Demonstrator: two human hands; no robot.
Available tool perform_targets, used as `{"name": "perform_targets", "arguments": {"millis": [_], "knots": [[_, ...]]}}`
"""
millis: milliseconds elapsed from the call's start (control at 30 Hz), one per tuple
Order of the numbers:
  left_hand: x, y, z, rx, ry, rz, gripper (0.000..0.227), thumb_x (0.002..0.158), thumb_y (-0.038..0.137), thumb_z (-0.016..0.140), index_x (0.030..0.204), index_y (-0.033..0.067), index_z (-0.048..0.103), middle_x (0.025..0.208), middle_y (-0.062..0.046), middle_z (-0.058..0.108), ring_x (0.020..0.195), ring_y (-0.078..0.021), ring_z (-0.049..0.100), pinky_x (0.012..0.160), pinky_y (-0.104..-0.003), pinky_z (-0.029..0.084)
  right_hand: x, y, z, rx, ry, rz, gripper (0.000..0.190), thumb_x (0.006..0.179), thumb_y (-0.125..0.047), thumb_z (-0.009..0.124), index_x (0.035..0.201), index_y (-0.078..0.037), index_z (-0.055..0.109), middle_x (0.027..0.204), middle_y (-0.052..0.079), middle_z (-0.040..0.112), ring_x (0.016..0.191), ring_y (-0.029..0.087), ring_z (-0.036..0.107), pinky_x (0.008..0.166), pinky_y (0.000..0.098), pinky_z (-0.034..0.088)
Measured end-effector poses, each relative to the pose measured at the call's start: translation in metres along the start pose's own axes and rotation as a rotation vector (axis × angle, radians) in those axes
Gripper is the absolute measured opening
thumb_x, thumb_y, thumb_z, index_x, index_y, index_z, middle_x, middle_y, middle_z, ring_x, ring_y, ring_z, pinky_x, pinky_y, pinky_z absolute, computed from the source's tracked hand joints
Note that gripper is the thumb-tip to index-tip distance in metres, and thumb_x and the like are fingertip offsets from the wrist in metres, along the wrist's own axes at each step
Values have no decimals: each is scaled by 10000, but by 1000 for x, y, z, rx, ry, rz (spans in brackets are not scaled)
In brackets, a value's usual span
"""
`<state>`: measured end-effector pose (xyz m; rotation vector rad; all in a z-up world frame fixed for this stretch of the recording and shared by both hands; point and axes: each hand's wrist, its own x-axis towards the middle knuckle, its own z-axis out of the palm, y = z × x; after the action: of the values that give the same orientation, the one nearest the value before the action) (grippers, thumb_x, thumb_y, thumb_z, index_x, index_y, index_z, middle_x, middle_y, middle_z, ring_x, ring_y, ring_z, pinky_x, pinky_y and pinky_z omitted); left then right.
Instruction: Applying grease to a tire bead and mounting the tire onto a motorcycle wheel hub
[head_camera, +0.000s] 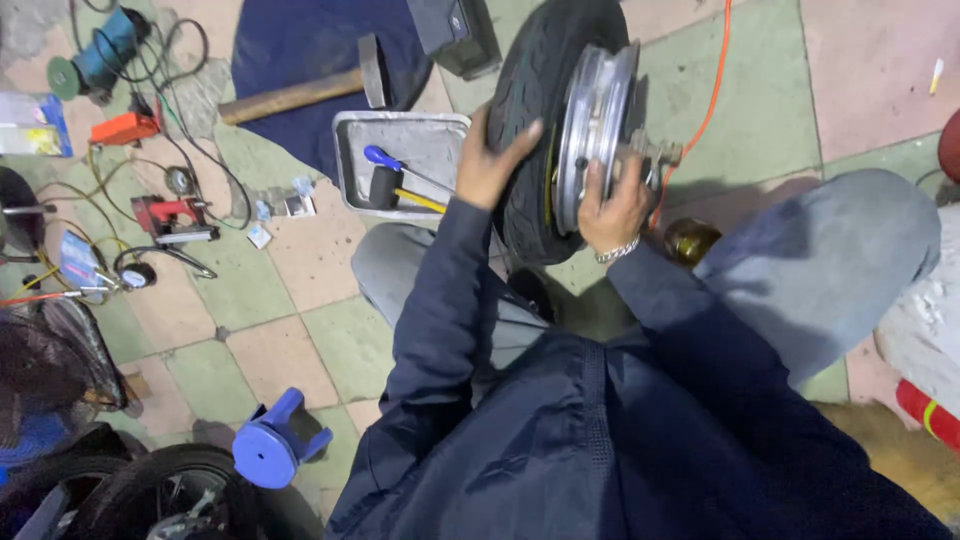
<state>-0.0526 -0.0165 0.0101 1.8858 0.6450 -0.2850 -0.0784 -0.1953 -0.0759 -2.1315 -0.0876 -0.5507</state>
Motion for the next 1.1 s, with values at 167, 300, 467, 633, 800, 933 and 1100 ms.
{"name": "perform_targets", "arguments": {"millis": [167,300,467,633,800,933,1100], "knots": [[-47,-36,21,40,72,-54,1088,631,592,936,1492,155,434,1362,-324,584,1284,-515,553,1117,-598,441,28,2,12,55,52,51,336,1038,-190,690,1205,70,558,897,331,687,864,545,669,721,543,554],[-47,-66,43,4,197,-34,1157,613,581,944,1529,201,347,1391,-322,565,1309,-491,545,1137,-577,433,49,-7,6,106,-9,109,178,1057,-204,611,1159,-64,570,846,203,722,818,473,703,691,511,544],[-37,-82,42,-65,280,-60,1185,560,590,964,1526,215,389,1388,-323,565,1325,-477,532,1145,-548,436,51,-16,1,136,-66,133,175,1065,-192,604,1192,-81,556,841,197,731,804,469,710,680,525,535],[-16,-71,26,-79,240,-154,1195,691,722,837,1574,67,371,1526,-354,417,1431,-483,410,1226,-533,325,81,-13,-10,-62,-204,270,441,898,-380,829,1115,-60,616,920,243,732,860,514,693,713,640,525],[20,-22,9,-78,103,77,969,808,703,553,1473,15,400,1503,-212,456,1399,-328,439,1154,-446,344,164,38,30,-138,-553,607,505,1012,-489,720,1252,-81,543,749,-53,557,616,132,559,575,346,508],[17,-9,11,-180,141,208,596,872,557,628,1222,75,660,1187,-138,729,1114,-252,669,985,-354,502,169,80,58,-141,-706,567,519,1090,-282,697,638,-209,452,558,-48,355,500,120,369,462,305,303],[15,-2,8,-153,130,192,618,847,567,637,1216,73,682,1163,-133,759,1093,-249,709,961,-361,534,122,92,37,-124,-386,244,372,974,-319,761,700,-94,648,628,78,631,599,230,596,551,445,395]]}}
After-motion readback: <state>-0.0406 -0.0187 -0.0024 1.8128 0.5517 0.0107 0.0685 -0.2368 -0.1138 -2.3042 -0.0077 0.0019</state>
